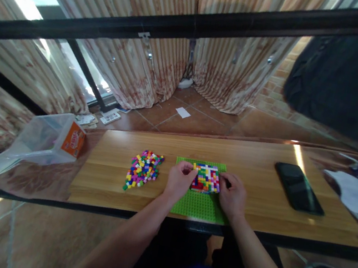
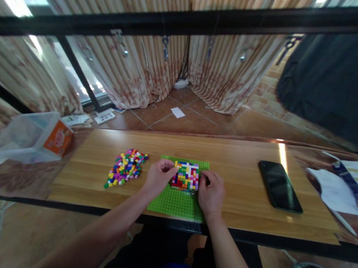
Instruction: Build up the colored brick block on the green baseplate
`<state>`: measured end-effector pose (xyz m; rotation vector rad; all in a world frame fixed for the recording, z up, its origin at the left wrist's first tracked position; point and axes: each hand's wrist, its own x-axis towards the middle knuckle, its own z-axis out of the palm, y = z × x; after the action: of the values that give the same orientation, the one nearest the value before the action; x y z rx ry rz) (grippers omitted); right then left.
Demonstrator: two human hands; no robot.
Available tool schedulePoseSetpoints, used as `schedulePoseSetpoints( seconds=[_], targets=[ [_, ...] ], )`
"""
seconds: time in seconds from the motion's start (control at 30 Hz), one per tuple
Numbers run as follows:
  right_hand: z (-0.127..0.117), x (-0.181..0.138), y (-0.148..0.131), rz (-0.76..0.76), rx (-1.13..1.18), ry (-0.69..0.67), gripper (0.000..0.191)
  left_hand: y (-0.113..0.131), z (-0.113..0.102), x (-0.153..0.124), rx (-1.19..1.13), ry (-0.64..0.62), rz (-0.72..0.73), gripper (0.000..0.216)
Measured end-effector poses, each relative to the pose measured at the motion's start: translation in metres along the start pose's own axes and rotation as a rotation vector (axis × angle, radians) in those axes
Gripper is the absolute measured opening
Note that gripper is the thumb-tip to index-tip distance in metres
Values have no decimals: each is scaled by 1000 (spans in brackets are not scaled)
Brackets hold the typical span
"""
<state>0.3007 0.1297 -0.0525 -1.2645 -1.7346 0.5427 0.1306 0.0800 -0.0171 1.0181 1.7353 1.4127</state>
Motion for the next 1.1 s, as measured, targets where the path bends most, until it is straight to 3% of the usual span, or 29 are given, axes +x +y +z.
schedulePoseSetpoints(
  seconds=[0.13, 0.27, 0.47, 0.57, 0.7, 0.87, 1.0, 1.1],
  targets=[
    [-2, 0, 6, -11, -37, -30, 24, 2, -2, -9, -3, 13, 43, 7],
    [-2, 0, 13, -20, -51, -34, 26, 1, -30, -25, 85, 40, 148, 9],
    [-2, 0, 17, -5, -79, -39, 27, -10, -98, -44, 624, 225, 226, 15],
    [-2, 0, 16, -14, -75, -41, 28, -15, -114, -44, 892, 296, 213, 17],
    [-1, 0, 11, -34, -71, -34, 27, -15, -116, -41, 1034, 296, 158, 10],
    [1, 0, 6, -33, -39, -13, 25, -16, -119, -36, 1028, 296, 170, 8],
    [2, 0, 6, -22, -2, -17, 25, -12, -120, -35, 893, 278, 239, 11],
    [2, 0, 5, -11, 0, -21, 25, -4, -110, -34, 715, 197, 294, 13]
  ],
)
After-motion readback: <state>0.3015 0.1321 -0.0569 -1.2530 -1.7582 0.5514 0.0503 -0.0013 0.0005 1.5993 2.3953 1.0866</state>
